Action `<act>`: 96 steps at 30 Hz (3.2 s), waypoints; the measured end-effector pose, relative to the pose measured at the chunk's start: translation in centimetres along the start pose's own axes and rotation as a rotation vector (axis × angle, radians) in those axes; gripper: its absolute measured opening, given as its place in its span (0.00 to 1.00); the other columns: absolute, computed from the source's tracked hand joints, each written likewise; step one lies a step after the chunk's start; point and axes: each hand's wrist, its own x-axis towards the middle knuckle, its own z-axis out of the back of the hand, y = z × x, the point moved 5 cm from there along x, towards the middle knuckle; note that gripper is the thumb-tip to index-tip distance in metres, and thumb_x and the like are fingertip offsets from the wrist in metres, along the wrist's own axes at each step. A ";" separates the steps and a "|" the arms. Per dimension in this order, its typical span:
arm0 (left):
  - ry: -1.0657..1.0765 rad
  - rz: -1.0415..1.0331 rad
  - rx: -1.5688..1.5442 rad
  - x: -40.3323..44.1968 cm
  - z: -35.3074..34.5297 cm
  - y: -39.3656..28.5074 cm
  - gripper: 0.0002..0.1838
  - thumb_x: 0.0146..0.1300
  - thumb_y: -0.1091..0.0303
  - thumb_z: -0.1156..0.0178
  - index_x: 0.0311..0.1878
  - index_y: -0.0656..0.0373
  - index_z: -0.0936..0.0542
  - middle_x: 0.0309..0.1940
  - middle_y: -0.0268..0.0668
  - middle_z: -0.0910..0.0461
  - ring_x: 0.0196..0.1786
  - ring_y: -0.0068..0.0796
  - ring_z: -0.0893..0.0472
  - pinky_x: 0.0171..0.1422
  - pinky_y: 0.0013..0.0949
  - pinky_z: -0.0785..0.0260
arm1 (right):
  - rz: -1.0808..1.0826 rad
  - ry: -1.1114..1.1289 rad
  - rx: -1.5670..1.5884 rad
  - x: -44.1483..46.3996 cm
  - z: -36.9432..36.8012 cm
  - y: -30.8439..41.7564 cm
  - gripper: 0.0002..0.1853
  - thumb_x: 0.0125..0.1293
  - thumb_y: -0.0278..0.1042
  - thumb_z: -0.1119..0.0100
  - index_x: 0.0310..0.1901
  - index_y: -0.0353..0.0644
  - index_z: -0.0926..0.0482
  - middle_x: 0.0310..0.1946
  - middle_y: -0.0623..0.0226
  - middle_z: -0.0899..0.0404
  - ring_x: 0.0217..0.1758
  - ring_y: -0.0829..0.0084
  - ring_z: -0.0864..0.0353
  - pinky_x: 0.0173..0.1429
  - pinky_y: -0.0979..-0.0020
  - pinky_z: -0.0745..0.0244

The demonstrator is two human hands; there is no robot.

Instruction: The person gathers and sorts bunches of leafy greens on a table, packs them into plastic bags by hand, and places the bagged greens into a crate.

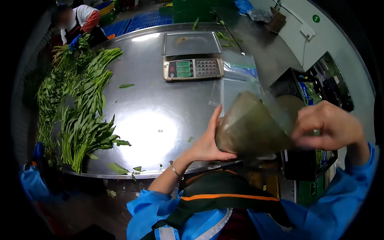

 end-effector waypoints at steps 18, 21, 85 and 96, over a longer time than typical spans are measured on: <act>0.305 -0.302 0.798 -9.7 -7.4 4.4 0.28 0.47 0.72 0.36 0.56 0.53 0.27 0.59 0.38 0.32 0.61 0.38 0.33 0.66 0.46 0.48 | -0.086 -1.602 -0.735 -1.0 -5.7 -15.5 0.12 0.54 0.19 0.41 0.41 0.43 0.18 0.38 0.65 0.18 0.40 0.71 0.20 0.45 0.74 0.27; 0.033 0.071 0.570 -15.8 -9.3 7.2 0.25 0.52 0.73 0.38 0.56 0.57 0.28 0.53 0.41 0.27 0.56 0.41 0.27 0.61 0.41 0.38 | -0.172 -1.582 -0.538 5.4 -12.8 -22.4 0.13 0.50 0.26 0.38 0.40 0.49 0.18 0.33 0.68 0.20 0.35 0.67 0.23 0.43 0.68 0.33; -0.100 -0.085 1.092 -10.0 -16.0 7.5 0.26 0.48 0.80 0.46 0.53 0.49 0.26 0.50 0.36 0.28 0.53 0.43 0.31 0.54 0.41 0.38 | -0.253 -1.335 0.070 2.4 -41.5 -13.4 0.09 0.49 0.27 0.36 0.35 0.47 0.20 0.30 0.71 0.25 0.35 0.69 0.25 0.42 0.68 0.34; 0.154 -0.130 1.263 -8.7 -14.5 13.5 0.09 0.52 0.67 0.43 0.38 0.46 0.21 0.47 0.31 0.26 0.56 0.36 0.32 0.58 0.41 0.42 | -0.298 -0.202 1.541 -0.1 -41.5 -14.9 0.09 0.57 0.33 0.38 0.33 0.35 0.23 0.21 0.72 0.27 0.17 0.83 0.34 0.21 0.80 0.39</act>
